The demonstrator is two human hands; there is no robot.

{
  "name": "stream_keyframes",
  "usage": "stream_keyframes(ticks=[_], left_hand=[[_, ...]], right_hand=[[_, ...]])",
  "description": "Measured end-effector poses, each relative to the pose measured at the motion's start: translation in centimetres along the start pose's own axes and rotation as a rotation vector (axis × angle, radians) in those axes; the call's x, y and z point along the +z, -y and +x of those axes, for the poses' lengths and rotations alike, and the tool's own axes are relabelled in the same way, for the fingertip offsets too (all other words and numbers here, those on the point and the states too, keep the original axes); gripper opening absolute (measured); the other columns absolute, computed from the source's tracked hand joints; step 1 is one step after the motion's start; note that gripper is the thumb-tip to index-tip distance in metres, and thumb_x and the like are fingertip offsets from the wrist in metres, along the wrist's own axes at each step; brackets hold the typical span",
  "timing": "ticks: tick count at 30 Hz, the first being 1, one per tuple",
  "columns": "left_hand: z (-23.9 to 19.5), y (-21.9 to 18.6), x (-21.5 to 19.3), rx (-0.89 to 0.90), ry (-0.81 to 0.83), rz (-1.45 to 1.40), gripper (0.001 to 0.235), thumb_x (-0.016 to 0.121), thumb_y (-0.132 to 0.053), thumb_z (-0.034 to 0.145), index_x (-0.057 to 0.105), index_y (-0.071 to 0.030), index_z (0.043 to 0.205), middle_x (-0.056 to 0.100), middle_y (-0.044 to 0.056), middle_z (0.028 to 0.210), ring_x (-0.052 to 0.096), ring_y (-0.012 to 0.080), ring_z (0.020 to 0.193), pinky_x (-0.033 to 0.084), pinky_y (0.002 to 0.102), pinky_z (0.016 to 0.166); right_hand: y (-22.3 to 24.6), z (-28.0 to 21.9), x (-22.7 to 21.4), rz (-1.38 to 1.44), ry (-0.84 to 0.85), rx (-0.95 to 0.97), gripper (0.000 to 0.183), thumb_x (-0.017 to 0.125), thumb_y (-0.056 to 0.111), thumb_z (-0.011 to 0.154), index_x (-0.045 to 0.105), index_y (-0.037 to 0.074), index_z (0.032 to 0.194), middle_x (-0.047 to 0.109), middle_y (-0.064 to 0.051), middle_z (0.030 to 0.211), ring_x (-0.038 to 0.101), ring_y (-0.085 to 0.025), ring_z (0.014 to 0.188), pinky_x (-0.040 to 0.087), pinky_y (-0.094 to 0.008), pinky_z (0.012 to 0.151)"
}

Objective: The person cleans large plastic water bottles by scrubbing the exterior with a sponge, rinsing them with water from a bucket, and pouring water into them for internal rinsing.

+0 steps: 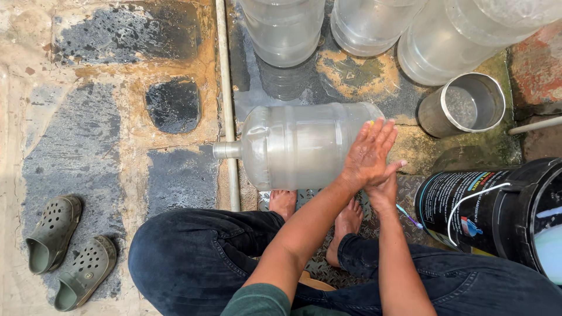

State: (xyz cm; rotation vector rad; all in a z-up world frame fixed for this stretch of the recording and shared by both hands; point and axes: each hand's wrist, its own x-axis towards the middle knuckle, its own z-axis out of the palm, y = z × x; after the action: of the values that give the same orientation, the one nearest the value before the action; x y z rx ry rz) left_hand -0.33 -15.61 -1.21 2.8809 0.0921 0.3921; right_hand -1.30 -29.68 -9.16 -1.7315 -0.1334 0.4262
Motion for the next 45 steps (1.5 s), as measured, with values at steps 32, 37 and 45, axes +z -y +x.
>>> stream_keyframes(ticks=[32,37,45], left_hand=[[-0.7,14.9,-5.7,-0.549,0.335,0.041,0.081,0.024,-0.066,0.100,0.039,-0.007,0.153,0.041,0.013,0.157,0.027,0.0358,0.150,0.006,0.061,0.121],[-2.1,13.4,-6.3,-0.439,0.153,-0.088,0.081,0.032,-0.065,0.102,0.036,-0.004,0.154,0.035,0.017,0.160,0.026,0.0394,0.149,0.010,0.060,0.119],[-3.9,10.8,-6.6,-0.452,-0.240,-0.515,0.057,0.047,-0.039,0.107,0.046,-0.010,0.156,0.048,0.018,0.159,0.045,0.0350,0.146,0.029,0.055,0.122]], right_hand=[[-0.9,-4.1,3.7,-0.824,-0.190,0.314,0.101,0.101,0.046,0.051,0.043,0.005,0.123,0.070,-0.019,0.116,0.070,-0.039,0.107,0.053,-0.050,0.092],[-3.2,-1.6,2.4,-0.699,-0.174,0.277,0.101,0.099,0.024,0.055,0.039,0.002,0.133,0.066,-0.020,0.120,0.067,-0.036,0.112,0.053,-0.045,0.096],[7.9,0.7,0.3,-0.521,-0.499,-0.402,0.036,0.054,0.003,0.105,0.053,0.003,0.141,0.057,-0.020,0.141,0.060,-0.032,0.128,0.048,-0.040,0.110]])
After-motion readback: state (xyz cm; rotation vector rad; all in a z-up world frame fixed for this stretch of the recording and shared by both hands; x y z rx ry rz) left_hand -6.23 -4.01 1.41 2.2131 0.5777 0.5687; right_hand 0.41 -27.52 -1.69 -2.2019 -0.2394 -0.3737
